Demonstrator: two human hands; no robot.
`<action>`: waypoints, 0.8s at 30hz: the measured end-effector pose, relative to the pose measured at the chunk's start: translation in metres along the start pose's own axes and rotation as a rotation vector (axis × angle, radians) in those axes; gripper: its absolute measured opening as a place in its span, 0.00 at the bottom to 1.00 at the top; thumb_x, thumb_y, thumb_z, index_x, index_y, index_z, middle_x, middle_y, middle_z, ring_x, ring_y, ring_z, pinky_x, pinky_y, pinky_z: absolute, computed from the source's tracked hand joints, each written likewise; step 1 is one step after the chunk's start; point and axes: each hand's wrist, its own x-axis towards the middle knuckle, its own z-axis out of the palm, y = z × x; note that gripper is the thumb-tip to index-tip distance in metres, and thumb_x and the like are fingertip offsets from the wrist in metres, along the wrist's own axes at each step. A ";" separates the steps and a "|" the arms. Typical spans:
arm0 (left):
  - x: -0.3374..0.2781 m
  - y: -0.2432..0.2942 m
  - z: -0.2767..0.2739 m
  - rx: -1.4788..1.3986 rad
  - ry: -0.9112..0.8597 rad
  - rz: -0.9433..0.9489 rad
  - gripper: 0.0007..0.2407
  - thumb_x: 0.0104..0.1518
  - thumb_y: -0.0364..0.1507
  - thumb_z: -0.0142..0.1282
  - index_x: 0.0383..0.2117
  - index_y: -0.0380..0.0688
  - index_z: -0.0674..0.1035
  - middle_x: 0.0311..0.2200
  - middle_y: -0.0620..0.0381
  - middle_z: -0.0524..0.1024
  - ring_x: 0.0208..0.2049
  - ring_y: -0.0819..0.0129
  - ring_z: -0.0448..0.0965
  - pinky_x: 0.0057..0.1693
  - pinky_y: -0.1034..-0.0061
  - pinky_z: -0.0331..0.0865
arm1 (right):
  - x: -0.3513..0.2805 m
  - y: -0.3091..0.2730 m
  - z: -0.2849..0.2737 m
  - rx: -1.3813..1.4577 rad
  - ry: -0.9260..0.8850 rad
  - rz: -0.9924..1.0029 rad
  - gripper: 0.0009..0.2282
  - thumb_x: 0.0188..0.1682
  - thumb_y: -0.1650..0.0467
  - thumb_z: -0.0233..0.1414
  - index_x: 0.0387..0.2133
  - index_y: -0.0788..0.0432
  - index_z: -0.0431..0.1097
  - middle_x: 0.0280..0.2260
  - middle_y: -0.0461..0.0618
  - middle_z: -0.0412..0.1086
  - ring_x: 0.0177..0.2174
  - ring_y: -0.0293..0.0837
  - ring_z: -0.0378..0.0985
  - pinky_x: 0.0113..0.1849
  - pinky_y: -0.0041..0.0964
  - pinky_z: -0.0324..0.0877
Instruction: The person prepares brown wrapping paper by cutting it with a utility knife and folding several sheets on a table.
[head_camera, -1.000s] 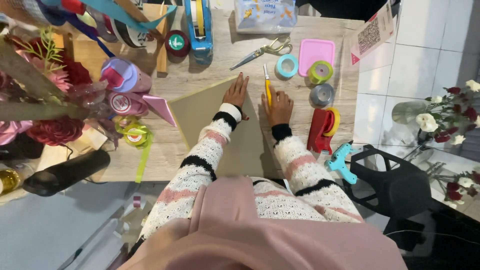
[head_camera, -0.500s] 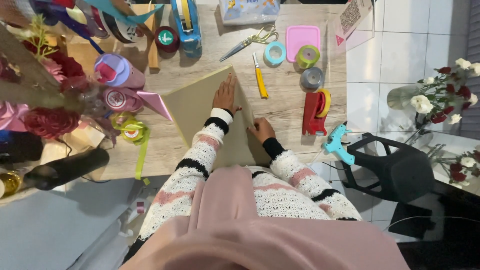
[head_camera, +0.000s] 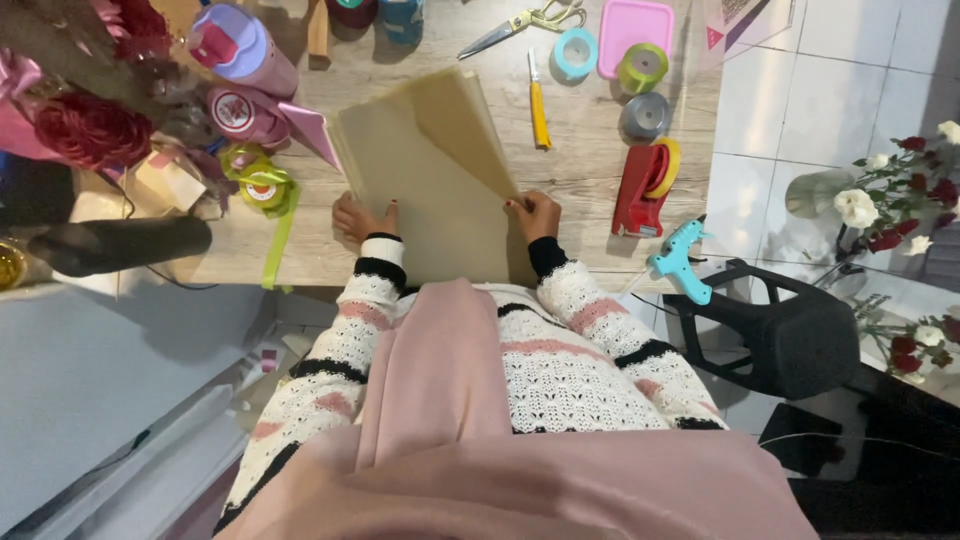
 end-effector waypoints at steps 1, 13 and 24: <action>0.006 -0.010 0.007 -0.007 -0.017 0.019 0.41 0.44 0.37 0.81 0.64 0.52 0.62 0.63 0.51 0.55 0.65 0.48 0.56 0.68 0.43 0.60 | 0.002 -0.001 0.001 0.030 0.011 -0.013 0.10 0.43 0.66 0.73 0.31 0.56 0.81 0.30 0.54 0.79 0.35 0.59 0.84 0.38 0.47 0.80; 0.058 -0.030 0.039 -0.370 -0.107 0.069 0.14 0.54 0.15 0.65 0.46 0.40 0.81 0.39 0.46 0.76 0.43 0.47 0.82 0.51 0.55 0.78 | 0.027 0.050 0.004 0.415 -0.152 0.053 0.13 0.54 0.74 0.63 0.49 0.47 0.75 0.40 0.47 0.81 0.42 0.45 0.84 0.47 0.42 0.79; 0.112 0.006 0.018 -0.425 -0.080 0.099 0.16 0.52 0.12 0.63 0.44 0.44 0.82 0.30 0.50 0.85 0.29 0.65 0.83 0.39 0.70 0.82 | 0.039 0.039 -0.012 0.684 -0.184 0.134 0.19 0.48 0.77 0.68 0.51 0.53 0.72 0.43 0.43 0.77 0.41 0.38 0.79 0.47 0.32 0.78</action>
